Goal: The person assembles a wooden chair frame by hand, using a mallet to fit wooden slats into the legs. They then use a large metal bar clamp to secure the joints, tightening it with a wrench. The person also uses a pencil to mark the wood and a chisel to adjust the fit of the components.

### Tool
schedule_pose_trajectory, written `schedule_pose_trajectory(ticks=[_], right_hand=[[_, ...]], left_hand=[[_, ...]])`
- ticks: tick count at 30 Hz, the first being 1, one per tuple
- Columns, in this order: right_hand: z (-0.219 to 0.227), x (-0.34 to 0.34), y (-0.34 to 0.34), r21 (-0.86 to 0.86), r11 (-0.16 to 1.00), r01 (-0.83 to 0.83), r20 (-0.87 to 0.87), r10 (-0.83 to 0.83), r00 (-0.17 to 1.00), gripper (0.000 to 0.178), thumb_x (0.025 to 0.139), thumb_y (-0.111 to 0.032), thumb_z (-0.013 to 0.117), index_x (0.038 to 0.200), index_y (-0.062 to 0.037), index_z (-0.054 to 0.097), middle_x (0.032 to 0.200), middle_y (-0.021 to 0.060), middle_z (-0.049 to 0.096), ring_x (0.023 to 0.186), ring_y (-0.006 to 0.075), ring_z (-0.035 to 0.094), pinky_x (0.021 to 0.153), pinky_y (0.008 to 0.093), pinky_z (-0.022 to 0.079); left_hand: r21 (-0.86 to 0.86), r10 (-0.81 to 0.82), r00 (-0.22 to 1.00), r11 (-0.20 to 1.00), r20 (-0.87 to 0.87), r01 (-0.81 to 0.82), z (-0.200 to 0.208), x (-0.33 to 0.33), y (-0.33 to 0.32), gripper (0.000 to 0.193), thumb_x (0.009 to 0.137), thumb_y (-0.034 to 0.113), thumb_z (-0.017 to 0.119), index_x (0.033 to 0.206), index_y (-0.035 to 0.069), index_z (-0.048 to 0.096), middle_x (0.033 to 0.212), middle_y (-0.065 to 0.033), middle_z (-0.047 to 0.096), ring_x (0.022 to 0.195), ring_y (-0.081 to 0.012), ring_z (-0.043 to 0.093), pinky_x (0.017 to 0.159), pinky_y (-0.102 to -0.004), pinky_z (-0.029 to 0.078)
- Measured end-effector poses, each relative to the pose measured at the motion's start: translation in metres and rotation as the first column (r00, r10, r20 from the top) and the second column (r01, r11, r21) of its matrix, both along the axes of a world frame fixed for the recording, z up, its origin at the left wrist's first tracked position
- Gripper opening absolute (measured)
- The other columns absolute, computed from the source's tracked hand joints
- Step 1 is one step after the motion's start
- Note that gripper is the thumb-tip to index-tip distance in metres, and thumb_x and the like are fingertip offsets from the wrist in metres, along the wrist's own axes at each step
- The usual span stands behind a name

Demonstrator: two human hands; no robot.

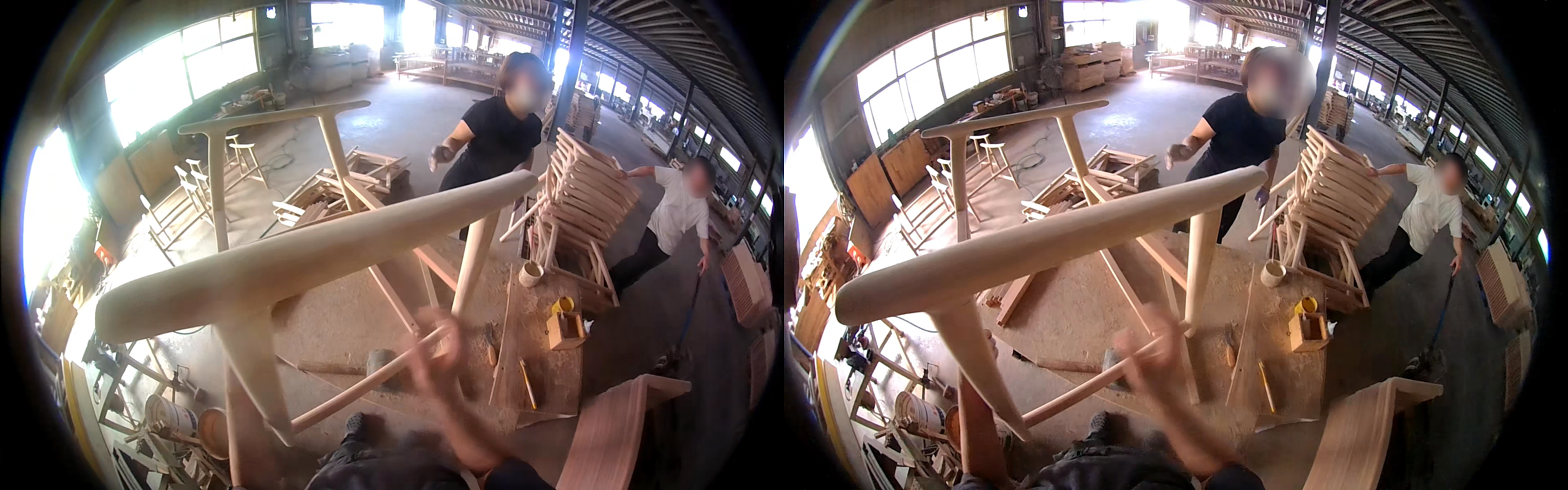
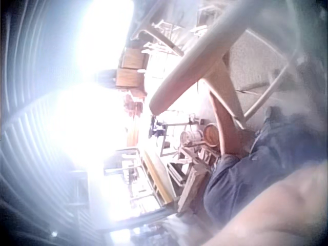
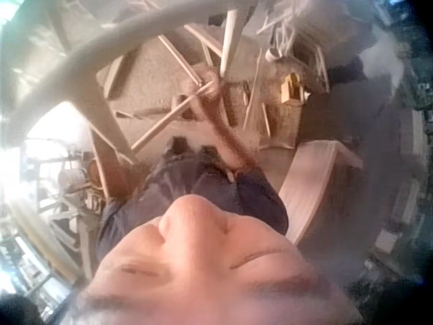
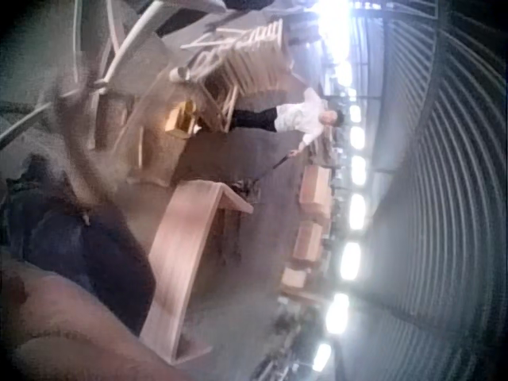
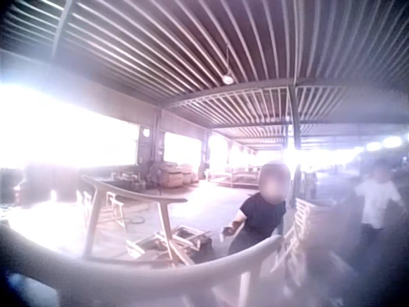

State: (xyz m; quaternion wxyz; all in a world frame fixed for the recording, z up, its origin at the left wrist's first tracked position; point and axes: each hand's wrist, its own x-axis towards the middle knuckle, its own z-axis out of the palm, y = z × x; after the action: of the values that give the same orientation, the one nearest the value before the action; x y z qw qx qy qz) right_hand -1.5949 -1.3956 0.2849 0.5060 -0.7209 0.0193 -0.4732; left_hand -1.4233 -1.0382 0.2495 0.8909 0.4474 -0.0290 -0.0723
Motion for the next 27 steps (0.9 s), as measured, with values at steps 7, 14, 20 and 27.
schedule_pose_trajectory(ticks=[7,14,20,27], right_hand=[[0.017,0.071,-0.142,0.028,0.996,-0.085,-0.210,0.090,0.974,0.061,0.078,-0.039,0.086,0.121,-0.0044,0.058,0.113,0.0122,0.064,0.100,0.0209,0.065,0.085,0.0392,0.055],[0.072,0.122,-0.104,0.100,0.966,-0.238,-0.180,0.253,0.950,0.036,0.076,-0.020,0.082,0.102,-0.0036,0.063,0.088,0.0029,0.066,0.077,0.0108,0.063,0.068,0.0289,0.052],[0.143,0.116,-0.053,-0.057,0.989,-0.138,-0.083,0.133,0.988,0.021,0.075,-0.017,0.077,0.086,-0.0042,0.063,0.073,0.0005,0.064,0.064,0.0093,0.062,0.058,0.0254,0.049],[0.202,0.047,0.014,-0.158,0.984,0.078,-0.130,-0.100,0.987,0.024,0.071,-0.004,0.077,0.091,-0.0017,0.066,0.072,0.0023,0.068,0.066,0.0106,0.067,0.061,0.0253,0.052]], left_hand=[[-0.124,-0.239,0.953,0.968,-0.186,0.219,-0.008,0.045,0.061,0.037,0.099,0.032,0.065,0.131,0.016,0.056,0.076,0.0023,0.062,0.058,-0.0118,0.062,0.046,-0.0299,0.053],[0.379,0.110,0.987,0.923,-0.117,-0.058,0.080,0.059,0.048,0.034,0.089,0.016,0.064,0.120,0.005,0.057,0.071,0.0029,0.050,0.047,-0.0065,0.042,0.040,-0.0231,0.036],[0.216,-0.193,0.957,0.946,-0.217,0.240,0.090,0.123,0.089,0.048,0.091,0.008,0.062,0.136,-0.001,0.045,0.074,0.0000,0.054,0.052,-0.0077,0.055,0.041,-0.0196,0.046],[0.069,-0.529,0.832,0.836,-0.168,0.545,0.083,0.225,0.086,0.047,0.095,0.012,0.061,0.137,-0.004,0.046,0.080,-0.0048,0.057,0.056,-0.0096,0.059,0.042,-0.0205,0.051]])
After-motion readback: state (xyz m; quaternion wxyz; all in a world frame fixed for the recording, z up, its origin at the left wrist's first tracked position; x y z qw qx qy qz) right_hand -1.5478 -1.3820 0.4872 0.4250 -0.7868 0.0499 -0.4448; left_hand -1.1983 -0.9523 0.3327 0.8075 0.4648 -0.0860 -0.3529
